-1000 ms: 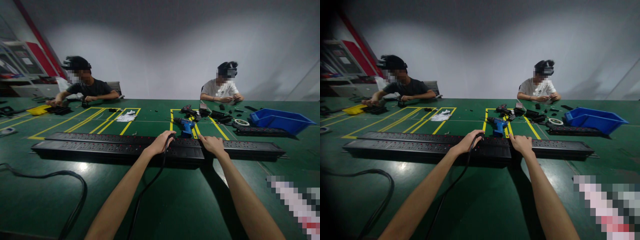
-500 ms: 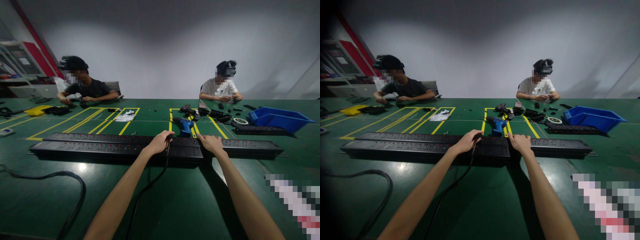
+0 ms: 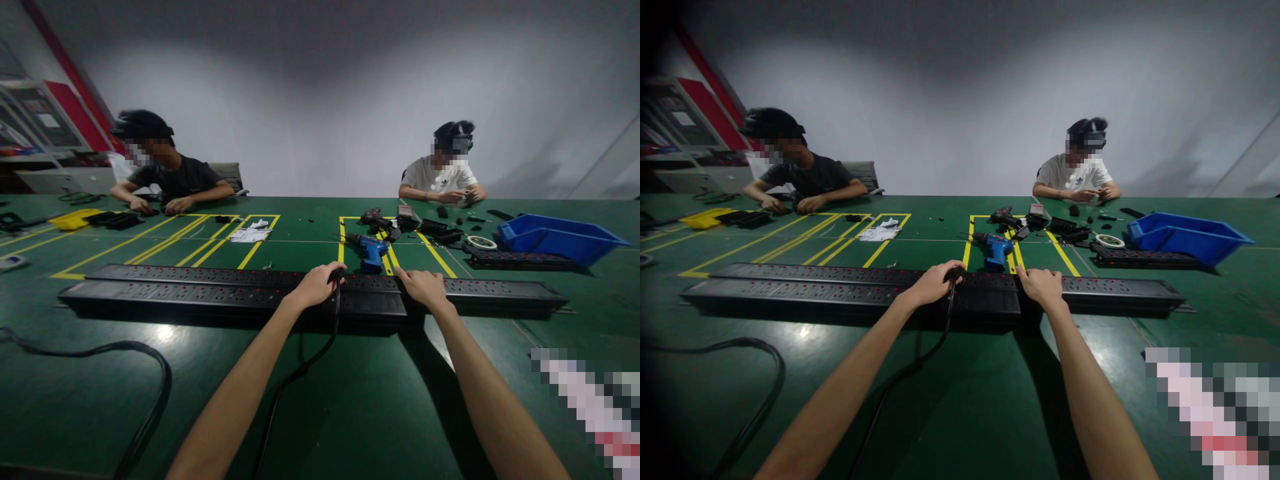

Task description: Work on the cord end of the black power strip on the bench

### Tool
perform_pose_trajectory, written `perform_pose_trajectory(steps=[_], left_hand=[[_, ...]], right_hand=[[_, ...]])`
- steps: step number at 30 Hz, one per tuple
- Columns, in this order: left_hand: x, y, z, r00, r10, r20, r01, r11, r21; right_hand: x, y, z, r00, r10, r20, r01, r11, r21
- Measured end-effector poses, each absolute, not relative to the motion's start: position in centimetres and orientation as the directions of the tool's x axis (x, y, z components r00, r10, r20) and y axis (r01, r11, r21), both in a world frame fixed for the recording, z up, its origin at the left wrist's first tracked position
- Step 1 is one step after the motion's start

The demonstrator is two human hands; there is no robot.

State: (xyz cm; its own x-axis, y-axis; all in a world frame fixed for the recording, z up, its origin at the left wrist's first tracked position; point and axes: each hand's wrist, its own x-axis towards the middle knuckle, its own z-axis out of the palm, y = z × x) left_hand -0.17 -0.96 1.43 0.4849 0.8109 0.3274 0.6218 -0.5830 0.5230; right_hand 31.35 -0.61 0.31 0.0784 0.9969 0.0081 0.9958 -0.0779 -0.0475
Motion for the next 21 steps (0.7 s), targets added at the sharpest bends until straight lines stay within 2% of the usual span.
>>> perform_pose_trajectory(steps=[11,21], left_hand=[[0.23,-1.05,1.35,0.491,0.813,0.313,0.659,-0.582,0.477],[0.16,-1.18,1.69,0.509,0.806,0.302,0.660,-0.591,0.464]], right_hand=[[31.55,-0.51,0.20,0.082,0.996,0.015,0.995,-0.081,-0.056],[31.29,-0.91,0.51,0.053,0.998,0.018,0.999,-0.053,0.002]])
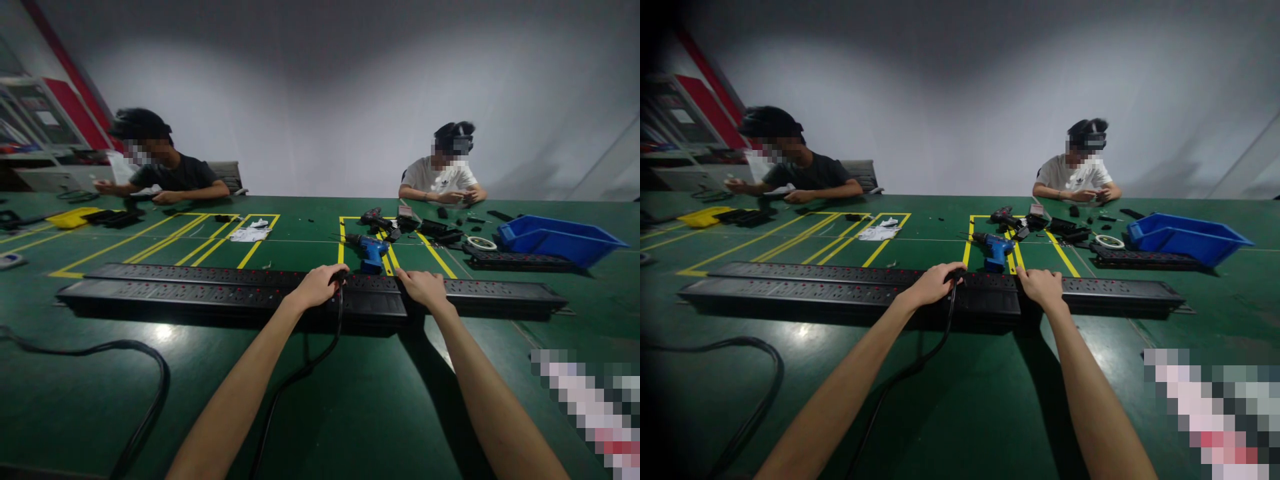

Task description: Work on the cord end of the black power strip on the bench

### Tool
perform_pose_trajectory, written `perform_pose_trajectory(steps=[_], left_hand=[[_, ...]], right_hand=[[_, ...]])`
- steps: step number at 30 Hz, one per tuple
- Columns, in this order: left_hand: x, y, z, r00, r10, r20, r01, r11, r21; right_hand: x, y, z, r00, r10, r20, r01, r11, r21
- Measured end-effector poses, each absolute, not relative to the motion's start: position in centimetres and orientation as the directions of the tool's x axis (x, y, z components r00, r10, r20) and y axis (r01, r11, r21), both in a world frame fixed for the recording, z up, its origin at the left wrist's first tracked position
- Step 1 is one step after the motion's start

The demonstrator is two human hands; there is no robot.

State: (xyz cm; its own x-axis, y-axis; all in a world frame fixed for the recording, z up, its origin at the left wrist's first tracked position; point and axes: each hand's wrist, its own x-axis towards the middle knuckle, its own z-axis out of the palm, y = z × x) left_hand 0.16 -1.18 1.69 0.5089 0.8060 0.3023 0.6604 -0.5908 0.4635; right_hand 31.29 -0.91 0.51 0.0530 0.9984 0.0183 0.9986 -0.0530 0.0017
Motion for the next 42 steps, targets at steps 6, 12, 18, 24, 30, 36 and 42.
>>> perform_pose_trajectory(steps=[6,12,18,24,30,36,42], left_hand=[[0.1,-1.3,1.9,0.526,0.796,0.299,0.645,-0.603,0.469],[0.0,-1.2,1.7,0.552,0.771,0.319,0.629,-0.636,0.448],[0.0,-1.2,1.5,0.538,0.782,0.314,0.636,-0.621,0.458],[0.1,-1.2,1.1,0.509,0.786,0.351,0.626,-0.618,0.476],[0.3,-1.0,0.8,0.500,0.787,0.362,0.630,-0.617,0.472],[0.3,-1.2,1.2,0.497,0.797,0.343,0.652,-0.604,0.459],[0.3,-1.3,1.4,0.503,0.797,0.335,0.660,-0.604,0.446]], right_hand=[[31.3,-0.8,0.5,0.056,0.998,0.014,0.998,-0.056,0.001],[31.2,-0.8,0.5,0.059,0.998,0.003,0.998,-0.059,-0.005],[31.3,-0.8,0.5,0.053,0.999,0.011,0.999,-0.053,-0.011],[31.2,-1.0,0.7,0.037,0.999,0.001,0.999,-0.037,0.006],[31.1,-0.8,0.5,0.073,0.997,0.010,0.997,-0.073,-0.016],[31.2,-0.7,0.5,0.064,0.998,-0.006,0.998,-0.064,-0.015],[31.2,-0.9,0.6,0.042,0.999,0.006,0.999,-0.042,0.013]])
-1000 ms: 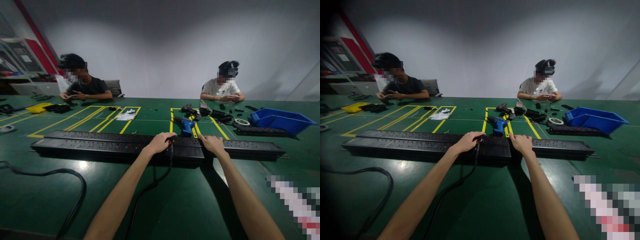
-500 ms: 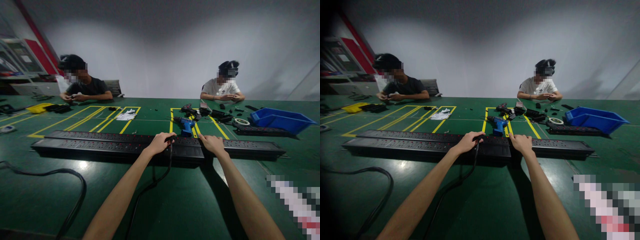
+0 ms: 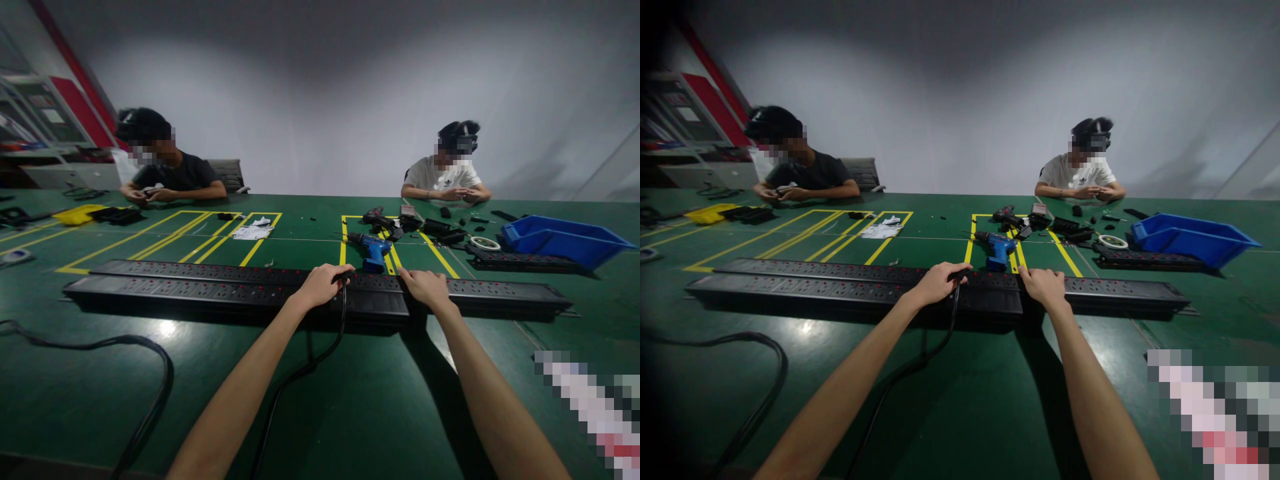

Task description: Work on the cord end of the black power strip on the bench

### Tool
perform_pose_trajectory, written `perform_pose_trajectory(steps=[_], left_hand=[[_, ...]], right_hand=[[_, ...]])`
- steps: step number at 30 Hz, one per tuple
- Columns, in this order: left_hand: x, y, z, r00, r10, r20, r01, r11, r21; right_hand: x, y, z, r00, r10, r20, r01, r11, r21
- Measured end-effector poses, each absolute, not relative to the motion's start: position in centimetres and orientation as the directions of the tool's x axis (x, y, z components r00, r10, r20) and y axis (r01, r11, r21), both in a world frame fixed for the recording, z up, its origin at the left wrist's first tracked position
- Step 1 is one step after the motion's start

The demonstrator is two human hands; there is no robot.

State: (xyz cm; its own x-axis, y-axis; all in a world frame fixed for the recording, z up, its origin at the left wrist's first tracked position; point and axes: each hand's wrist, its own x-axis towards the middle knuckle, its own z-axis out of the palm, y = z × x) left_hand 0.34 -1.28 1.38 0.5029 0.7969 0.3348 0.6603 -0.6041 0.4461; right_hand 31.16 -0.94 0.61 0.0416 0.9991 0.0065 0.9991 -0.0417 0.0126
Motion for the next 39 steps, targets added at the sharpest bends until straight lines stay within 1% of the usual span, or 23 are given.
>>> perform_pose_trajectory(steps=[3,8,14,19,22,25,29,35,39], left_hand=[[0.4,-1.3,1.5,0.506,0.804,0.313,0.658,-0.594,0.462],[0.4,-1.3,1.7,0.495,0.818,0.291,0.661,-0.573,0.485],[0.7,-1.5,1.7,0.501,0.806,0.313,0.661,-0.591,0.463],[1.3,-2.1,1.9,0.519,0.796,0.311,0.685,-0.605,0.406],[1.2,-2.1,1.9,0.503,0.802,0.322,0.698,-0.596,0.396],[0.9,-1.8,1.7,0.483,0.807,0.339,0.695,-0.589,0.412],[0.5,-1.3,1.3,0.458,0.821,0.340,0.678,-0.570,0.463],[0.2,-0.9,0.6,0.418,0.842,0.342,0.656,-0.540,0.527],[0.1,-0.7,0.1,0.400,0.845,0.355,0.649,-0.535,0.541]], right_hand=[[31.0,-1.1,0.8,0.035,0.999,-0.010,0.999,-0.035,0.023],[30.9,-1.1,1.0,0.073,0.997,-0.028,0.997,-0.073,0.008],[31.0,-1.1,0.8,0.057,0.998,-0.012,0.998,-0.057,0.006],[31.0,-1.1,0.9,0.056,0.998,-0.024,0.998,-0.056,0.014],[31.0,-1.1,0.9,0.060,0.998,-0.023,0.998,-0.060,0.014],[31.0,-1.0,0.8,0.062,0.998,-0.007,0.998,-0.062,0.005],[31.1,-1.0,0.6,0.059,0.998,0.009,0.998,-0.059,0.007],[31.0,-1.2,0.9,0.030,1.000,-0.001,0.999,-0.030,0.022],[31.0,-0.9,0.9,0.066,0.997,-0.028,0.998,-0.066,0.013]])
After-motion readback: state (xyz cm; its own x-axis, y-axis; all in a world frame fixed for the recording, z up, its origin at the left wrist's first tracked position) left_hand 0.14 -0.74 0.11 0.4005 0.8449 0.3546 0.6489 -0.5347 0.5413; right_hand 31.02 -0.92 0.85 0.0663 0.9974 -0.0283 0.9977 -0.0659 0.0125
